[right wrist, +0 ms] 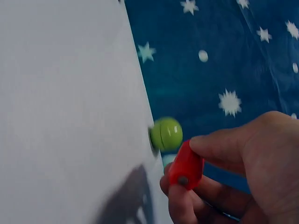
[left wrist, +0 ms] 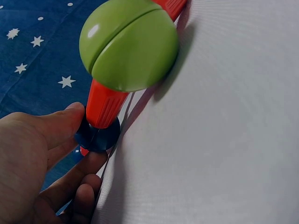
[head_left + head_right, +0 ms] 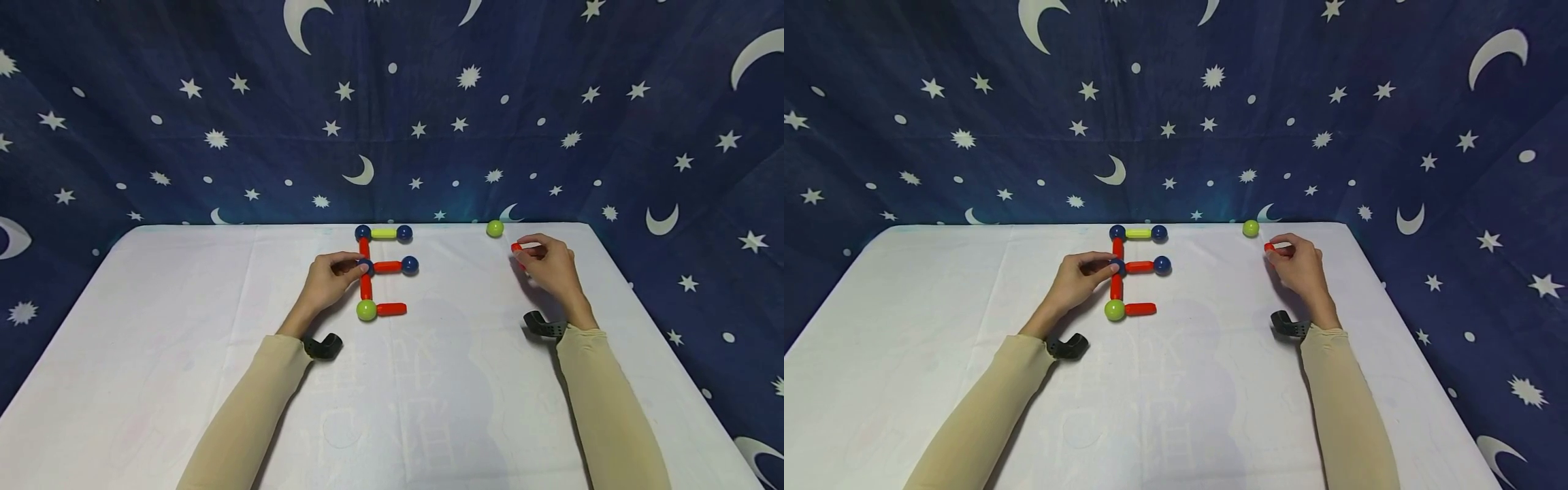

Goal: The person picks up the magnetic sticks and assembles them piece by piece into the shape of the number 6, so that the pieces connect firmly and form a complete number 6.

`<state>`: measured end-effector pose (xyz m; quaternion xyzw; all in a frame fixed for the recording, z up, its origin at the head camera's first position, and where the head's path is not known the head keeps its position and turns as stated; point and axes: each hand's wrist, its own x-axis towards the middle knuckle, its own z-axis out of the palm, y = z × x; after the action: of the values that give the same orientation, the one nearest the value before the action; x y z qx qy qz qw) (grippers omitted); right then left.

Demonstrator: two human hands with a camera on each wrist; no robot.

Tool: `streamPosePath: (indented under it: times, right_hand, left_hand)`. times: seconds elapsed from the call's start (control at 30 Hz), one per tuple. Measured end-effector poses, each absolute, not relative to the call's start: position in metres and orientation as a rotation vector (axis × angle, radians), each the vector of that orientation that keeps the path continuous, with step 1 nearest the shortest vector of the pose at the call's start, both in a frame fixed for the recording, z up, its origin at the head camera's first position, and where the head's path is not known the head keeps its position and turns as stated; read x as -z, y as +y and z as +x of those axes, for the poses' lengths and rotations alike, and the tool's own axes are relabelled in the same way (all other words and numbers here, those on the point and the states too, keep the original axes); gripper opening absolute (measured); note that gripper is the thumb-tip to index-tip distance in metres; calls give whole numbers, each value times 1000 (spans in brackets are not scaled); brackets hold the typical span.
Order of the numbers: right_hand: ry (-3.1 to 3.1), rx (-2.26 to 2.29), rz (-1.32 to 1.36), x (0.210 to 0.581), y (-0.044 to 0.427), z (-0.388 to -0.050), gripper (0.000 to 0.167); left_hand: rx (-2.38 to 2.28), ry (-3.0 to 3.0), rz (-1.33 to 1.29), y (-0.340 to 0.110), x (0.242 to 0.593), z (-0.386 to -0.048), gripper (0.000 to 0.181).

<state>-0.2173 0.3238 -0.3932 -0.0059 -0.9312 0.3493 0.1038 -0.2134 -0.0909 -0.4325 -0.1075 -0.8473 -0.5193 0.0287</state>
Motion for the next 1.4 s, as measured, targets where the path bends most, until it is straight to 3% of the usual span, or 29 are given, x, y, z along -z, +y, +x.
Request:
streamPosePath:
  times: [0.53,1.4]
  right_hand:
    - [-2748,-1658,407,399,270,-221,35]
    - [-2689,-2141,373,418,192,-200,37]
  left_hand:
    - [1625,-2601,-328,-91,431,-214,28]
    - [1623,-2608,-324,-90,433,-213,28]
